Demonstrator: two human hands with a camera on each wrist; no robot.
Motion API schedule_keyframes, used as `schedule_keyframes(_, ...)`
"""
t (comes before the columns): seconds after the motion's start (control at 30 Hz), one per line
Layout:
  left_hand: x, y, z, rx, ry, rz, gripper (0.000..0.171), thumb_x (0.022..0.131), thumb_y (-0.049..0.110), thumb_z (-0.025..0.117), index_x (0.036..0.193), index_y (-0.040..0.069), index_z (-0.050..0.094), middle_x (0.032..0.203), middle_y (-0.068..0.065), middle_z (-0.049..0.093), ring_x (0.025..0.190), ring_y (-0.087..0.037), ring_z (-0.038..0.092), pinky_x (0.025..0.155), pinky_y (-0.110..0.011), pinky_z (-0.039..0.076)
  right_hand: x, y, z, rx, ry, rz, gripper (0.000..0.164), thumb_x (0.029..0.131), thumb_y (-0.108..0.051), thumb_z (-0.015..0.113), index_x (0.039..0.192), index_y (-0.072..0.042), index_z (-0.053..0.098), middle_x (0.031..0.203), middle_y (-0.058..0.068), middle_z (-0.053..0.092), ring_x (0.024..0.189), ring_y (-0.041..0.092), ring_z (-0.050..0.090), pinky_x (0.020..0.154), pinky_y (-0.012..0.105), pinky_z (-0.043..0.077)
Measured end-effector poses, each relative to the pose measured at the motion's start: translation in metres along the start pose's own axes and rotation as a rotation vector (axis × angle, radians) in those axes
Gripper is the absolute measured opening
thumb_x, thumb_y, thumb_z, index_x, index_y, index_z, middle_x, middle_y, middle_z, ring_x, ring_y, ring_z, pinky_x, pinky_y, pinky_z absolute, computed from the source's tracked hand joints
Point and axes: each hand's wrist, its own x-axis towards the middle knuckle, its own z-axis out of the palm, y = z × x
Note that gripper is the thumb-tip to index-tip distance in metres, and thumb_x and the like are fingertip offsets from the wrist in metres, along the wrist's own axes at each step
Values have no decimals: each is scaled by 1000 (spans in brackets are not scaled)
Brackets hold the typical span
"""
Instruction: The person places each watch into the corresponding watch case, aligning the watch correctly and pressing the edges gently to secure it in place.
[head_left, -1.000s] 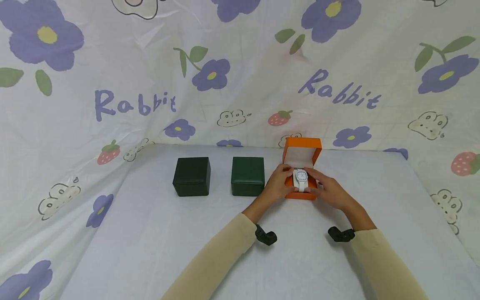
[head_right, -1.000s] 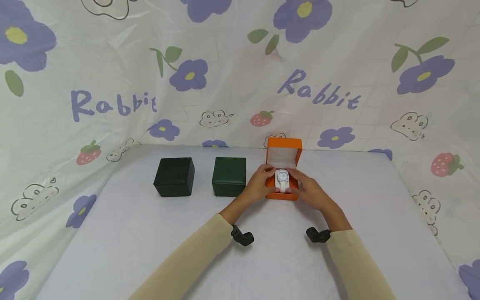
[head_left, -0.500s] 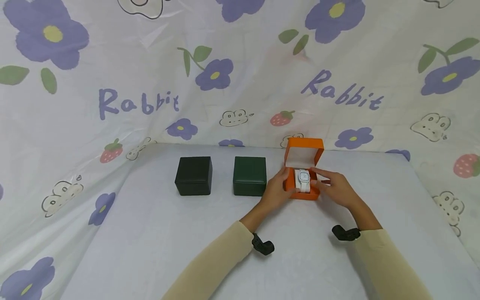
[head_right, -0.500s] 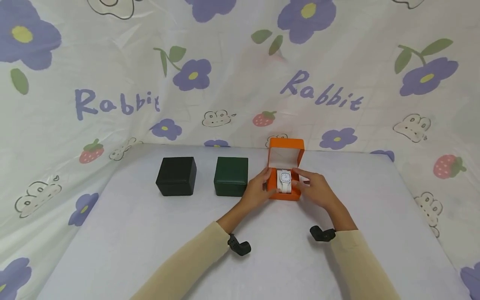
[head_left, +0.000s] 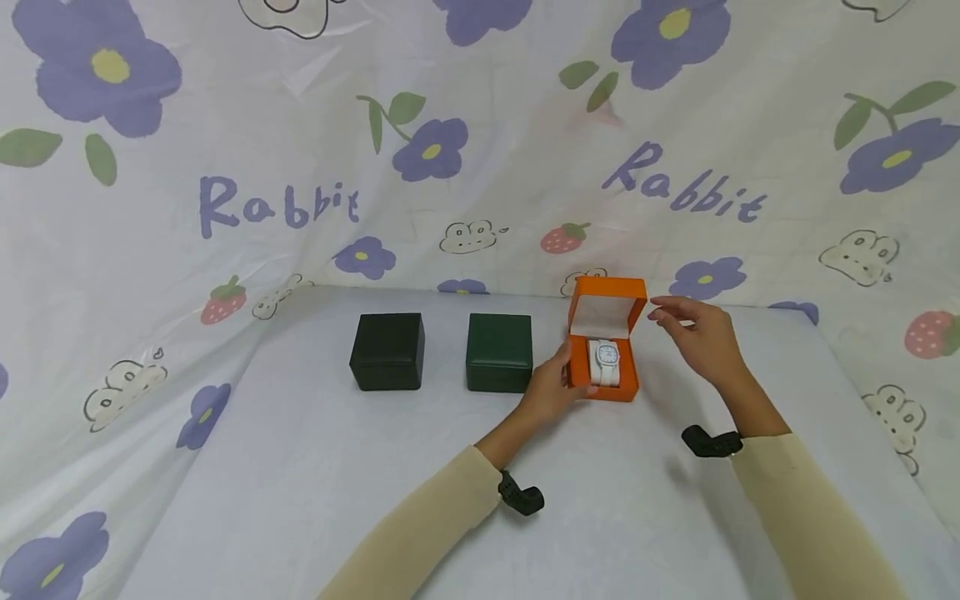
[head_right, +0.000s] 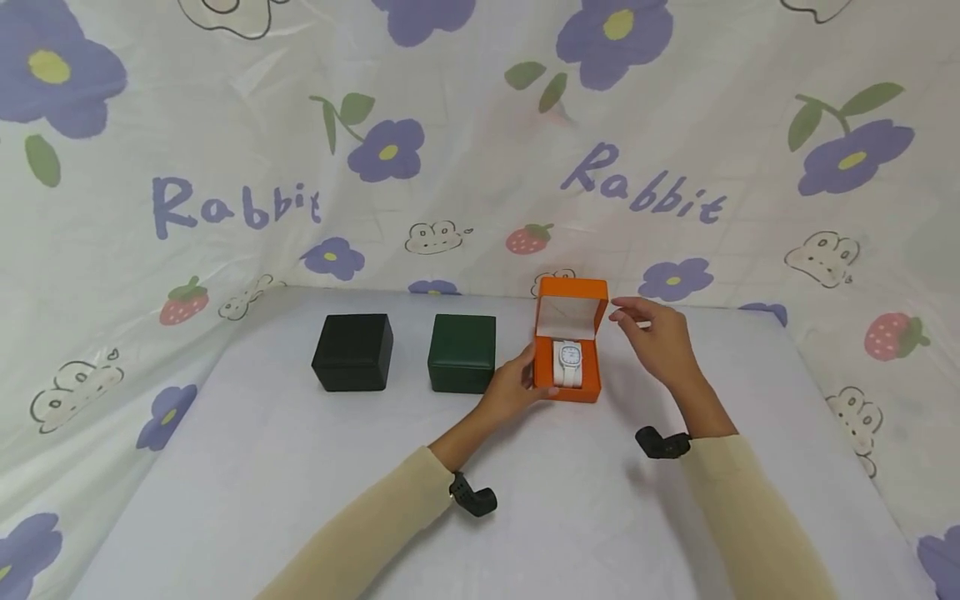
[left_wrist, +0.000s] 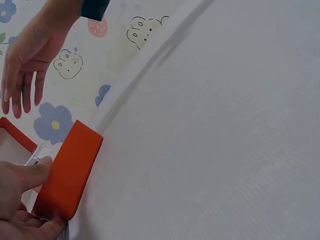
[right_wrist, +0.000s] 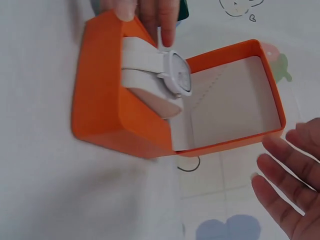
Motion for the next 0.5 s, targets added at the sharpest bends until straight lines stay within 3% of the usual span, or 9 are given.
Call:
schedule_keyframes(0.07, 1, -3, 0, -28, 5, -5, 90, 92, 14, 77, 160, 2, 21, 165, -11, 26, 145, -22, 40, 111, -27, 42, 7, -2, -2, 4, 34, 18, 32, 105, -19, 59, 131, -3, 66, 114, 18, 72, 108, 35, 66, 84, 14, 52)
schedule_keyframes(0.17, 1, -6, 0, -30, 14, 4, 87, 92, 13, 77, 159, 1, 24, 164, -12, 28, 143, -23, 41, 110, -26, 43, 15, -6, -3, 19, 51, 58, 37, 105, -24, 58, 136, -4, 63, 124, 20, 68, 116, 36, 61, 96, 40, 57)
schedule_keyframes(0.23, 1, -7, 0, -25, 20, 20, 85, 92, 13, 76, 159, 0, 25, 163, -12, 30, 143, -22, 43, 109, -25, 43, 20, -9, -3, 35, 41, 78, 41, 105, -25, 57, 139, -3, 60, 131, 20, 64, 120, 38, 58, 100, 58, 51)
schedule_keyframes(0.5, 2, -9, 5, -26, 42, 37, 81, 93, 9, 74, 158, -1, 26, 162, -13, 30, 143, -20, 41, 109, -22, 42, 38, -7, 3, 81, -67, 113, 52, 105, -28, 58, 152, -6, 47, 149, 20, 51, 135, 41, 48, 109, 60, 43)
